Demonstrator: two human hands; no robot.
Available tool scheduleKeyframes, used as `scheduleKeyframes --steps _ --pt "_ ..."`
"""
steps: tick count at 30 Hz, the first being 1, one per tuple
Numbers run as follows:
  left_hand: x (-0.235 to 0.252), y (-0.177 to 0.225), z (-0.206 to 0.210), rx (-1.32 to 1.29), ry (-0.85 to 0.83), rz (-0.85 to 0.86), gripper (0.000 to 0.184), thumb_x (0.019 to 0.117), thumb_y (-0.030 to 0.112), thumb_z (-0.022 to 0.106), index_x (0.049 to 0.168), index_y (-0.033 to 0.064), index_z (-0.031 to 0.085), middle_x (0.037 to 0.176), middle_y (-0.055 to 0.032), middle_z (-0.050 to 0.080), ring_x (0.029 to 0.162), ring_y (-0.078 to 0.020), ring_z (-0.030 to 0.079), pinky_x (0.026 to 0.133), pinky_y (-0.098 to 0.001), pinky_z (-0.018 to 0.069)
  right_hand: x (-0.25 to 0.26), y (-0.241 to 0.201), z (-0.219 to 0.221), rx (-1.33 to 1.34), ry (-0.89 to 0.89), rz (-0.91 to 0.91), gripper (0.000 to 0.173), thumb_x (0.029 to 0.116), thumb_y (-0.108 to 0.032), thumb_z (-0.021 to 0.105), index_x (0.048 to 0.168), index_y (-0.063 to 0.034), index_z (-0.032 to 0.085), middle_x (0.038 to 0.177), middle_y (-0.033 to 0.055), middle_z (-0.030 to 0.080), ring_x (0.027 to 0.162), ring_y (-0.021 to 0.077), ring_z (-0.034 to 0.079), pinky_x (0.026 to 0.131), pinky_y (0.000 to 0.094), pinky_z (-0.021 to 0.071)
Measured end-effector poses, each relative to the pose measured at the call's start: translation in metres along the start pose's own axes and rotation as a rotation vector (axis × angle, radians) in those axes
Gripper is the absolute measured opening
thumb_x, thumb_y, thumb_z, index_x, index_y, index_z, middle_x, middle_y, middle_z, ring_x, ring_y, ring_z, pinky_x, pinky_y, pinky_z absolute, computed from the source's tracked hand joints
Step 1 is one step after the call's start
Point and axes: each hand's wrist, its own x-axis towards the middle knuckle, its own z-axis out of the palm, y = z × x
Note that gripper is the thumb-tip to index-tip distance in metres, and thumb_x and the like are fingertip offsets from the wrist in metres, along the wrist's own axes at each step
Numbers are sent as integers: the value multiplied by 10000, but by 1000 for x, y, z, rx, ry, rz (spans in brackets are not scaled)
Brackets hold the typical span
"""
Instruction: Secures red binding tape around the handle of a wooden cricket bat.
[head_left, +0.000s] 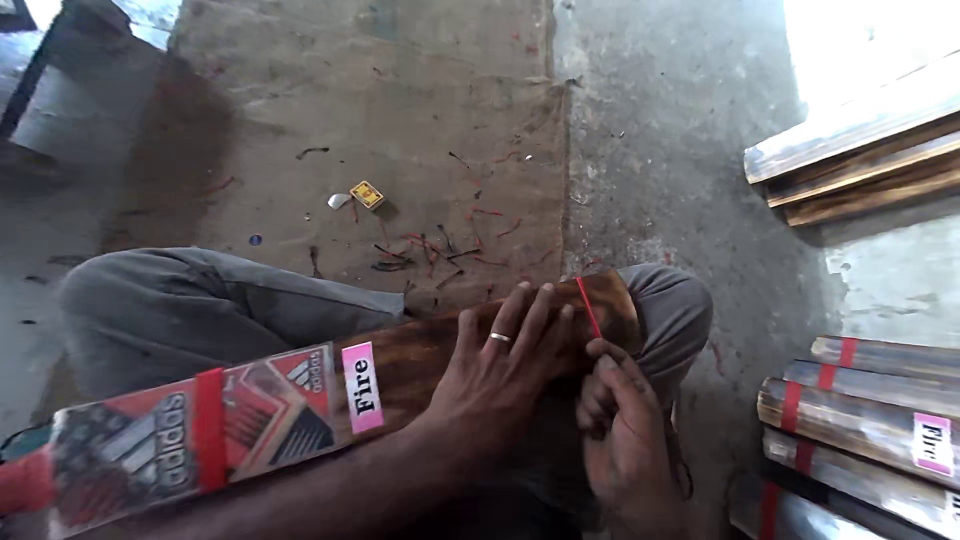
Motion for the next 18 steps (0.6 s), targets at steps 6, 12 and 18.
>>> scheduleKeyframes --steps 6,12,18 --pt "3 -4 9 8 -34 -9 847 959 345 629 1657 315 151 1718 -148 120 1532 -452 216 982 -692 410 -35 15 -21 40 132 69 247 1056 -161 478 1197 -56 652 588 -43 393 432 42 372 402 213 370" --pt "7 -12 2 -51 -120 -30 889 889 469 667 1641 352 208 1692 -174 198 1451 -436 371 968 -622 457 -36 17 -23 72 130 67 233 1050 -171 489 1181 -76 656 591 -50 389 442 42 374 416 219 379" --pt "27 -28 -54 -361 -527 -70 1057 712 514 815 1604 457 251 1579 -46 446 1193 -329 608 862 -614 499 -32 2 -16 76 -24 -37 192 1036 -186 527 1145 -112 667 572 -68 401 438 29 395 415 220 388"
